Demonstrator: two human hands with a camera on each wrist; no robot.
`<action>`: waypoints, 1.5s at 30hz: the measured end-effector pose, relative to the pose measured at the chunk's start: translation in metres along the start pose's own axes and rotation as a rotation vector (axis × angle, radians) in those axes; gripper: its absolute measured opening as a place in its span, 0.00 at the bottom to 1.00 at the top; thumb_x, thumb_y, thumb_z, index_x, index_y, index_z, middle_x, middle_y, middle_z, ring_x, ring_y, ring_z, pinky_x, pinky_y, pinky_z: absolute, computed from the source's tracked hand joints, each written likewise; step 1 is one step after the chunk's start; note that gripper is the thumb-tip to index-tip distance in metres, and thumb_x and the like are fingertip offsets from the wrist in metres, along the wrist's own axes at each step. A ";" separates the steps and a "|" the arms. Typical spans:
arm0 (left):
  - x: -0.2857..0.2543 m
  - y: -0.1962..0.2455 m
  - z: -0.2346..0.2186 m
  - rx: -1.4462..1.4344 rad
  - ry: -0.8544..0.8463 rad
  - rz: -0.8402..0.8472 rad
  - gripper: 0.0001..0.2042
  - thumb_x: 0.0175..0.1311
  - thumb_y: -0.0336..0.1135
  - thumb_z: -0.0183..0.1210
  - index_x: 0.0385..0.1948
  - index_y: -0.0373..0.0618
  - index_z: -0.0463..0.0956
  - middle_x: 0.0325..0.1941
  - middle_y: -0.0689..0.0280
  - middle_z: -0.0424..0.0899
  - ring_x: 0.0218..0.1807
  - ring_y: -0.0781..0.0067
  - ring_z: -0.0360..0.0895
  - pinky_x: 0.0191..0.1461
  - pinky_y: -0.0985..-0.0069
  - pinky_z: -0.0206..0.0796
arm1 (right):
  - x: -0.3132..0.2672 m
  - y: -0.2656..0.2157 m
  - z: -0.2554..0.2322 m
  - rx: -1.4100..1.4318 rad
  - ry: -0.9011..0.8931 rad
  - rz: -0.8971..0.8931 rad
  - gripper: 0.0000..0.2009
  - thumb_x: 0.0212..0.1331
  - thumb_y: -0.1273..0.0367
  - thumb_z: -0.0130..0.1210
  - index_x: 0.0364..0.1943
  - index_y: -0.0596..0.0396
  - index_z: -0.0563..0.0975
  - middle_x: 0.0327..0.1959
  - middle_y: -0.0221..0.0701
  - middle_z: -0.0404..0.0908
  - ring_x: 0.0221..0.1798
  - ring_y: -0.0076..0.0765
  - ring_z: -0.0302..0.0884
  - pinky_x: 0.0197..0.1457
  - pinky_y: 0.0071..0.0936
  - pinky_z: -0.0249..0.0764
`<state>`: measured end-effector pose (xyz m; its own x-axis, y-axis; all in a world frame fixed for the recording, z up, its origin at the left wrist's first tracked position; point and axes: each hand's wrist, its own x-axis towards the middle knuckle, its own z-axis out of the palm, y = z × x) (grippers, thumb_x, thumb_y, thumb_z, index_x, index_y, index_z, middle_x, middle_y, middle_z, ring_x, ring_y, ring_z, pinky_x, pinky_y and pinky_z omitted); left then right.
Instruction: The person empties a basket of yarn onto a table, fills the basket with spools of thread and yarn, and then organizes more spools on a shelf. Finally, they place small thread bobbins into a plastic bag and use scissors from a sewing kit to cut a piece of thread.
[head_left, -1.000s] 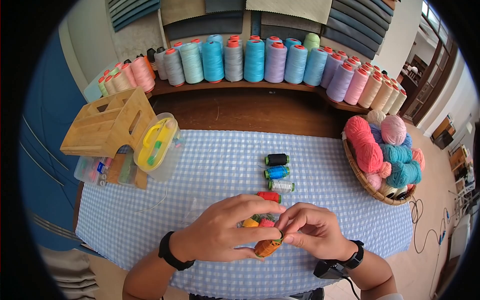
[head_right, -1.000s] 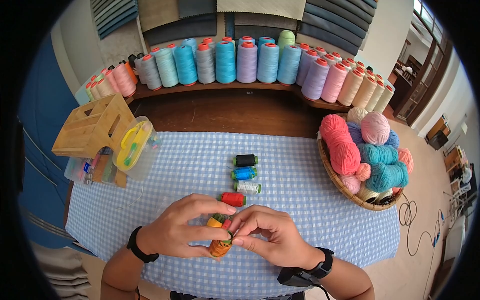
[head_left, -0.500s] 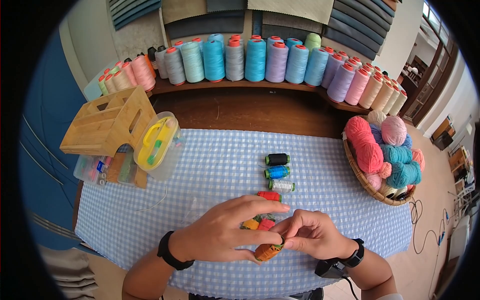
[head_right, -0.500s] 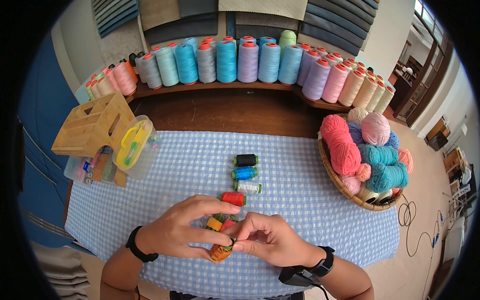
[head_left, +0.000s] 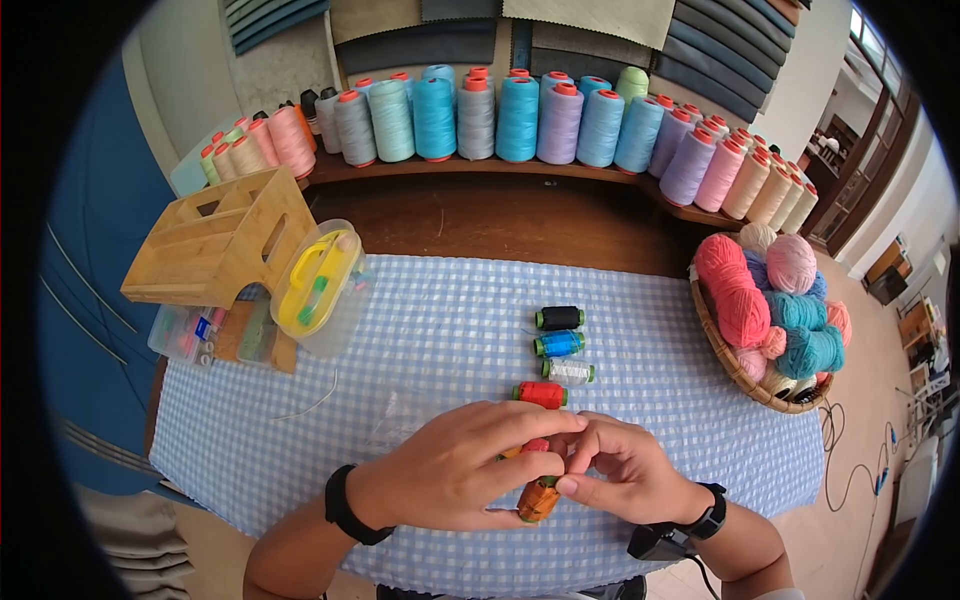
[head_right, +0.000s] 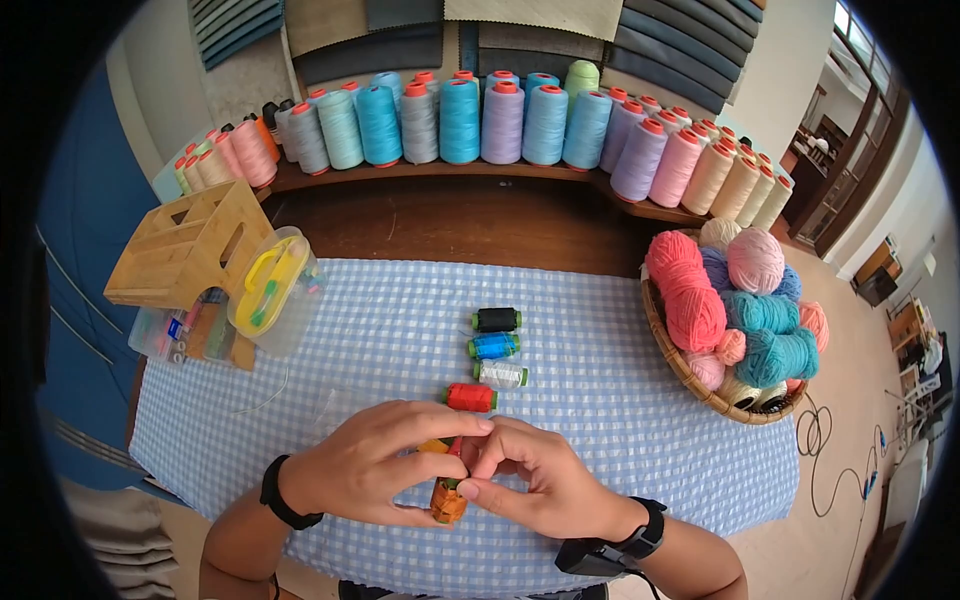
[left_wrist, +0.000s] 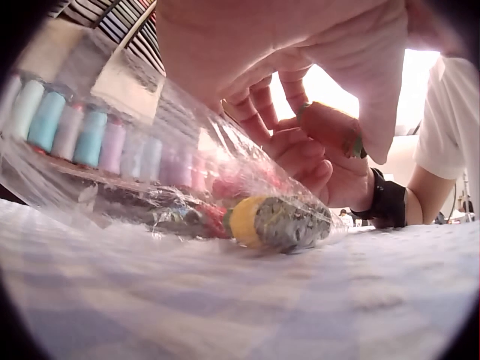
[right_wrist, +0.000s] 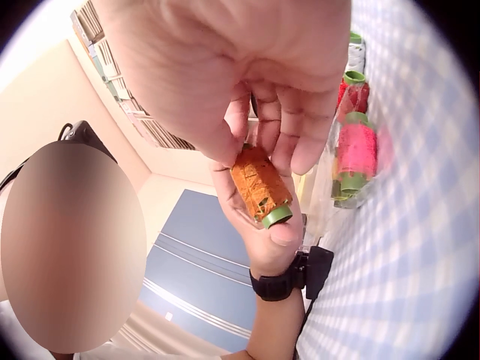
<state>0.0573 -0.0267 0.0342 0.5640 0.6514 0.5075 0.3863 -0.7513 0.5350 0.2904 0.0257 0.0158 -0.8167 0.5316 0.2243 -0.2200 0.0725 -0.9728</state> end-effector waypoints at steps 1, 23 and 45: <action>-0.001 0.000 -0.001 0.024 -0.007 0.003 0.24 0.43 0.38 0.78 0.44 0.51 0.77 0.68 0.57 0.72 0.63 0.57 0.76 0.59 0.59 0.75 | 0.000 0.000 0.000 -0.008 0.010 -0.001 0.04 0.66 0.78 0.60 0.38 0.57 0.76 0.46 0.32 0.75 0.50 0.27 0.76 0.55 0.28 0.78; -0.001 -0.001 -0.002 0.115 0.095 0.030 0.23 0.40 0.37 0.79 0.42 0.51 0.81 0.63 0.62 0.78 0.60 0.61 0.79 0.60 0.63 0.75 | -0.001 -0.006 -0.003 0.162 0.072 0.074 0.02 0.69 0.76 0.58 0.41 0.60 0.77 0.50 0.34 0.76 0.53 0.27 0.76 0.57 0.27 0.78; -0.001 -0.001 0.000 0.152 0.172 0.034 0.24 0.43 0.41 0.80 0.40 0.50 0.76 0.60 0.60 0.79 0.59 0.62 0.80 0.55 0.68 0.78 | -0.002 -0.003 -0.001 0.347 -0.020 0.256 0.03 0.70 0.76 0.57 0.42 0.61 0.76 0.47 0.31 0.78 0.50 0.24 0.78 0.56 0.26 0.79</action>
<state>0.0562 -0.0262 0.0336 0.4513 0.6237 0.6382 0.4815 -0.7723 0.4143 0.2929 0.0258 0.0180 -0.8775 0.4792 -0.0176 -0.1722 -0.3493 -0.9211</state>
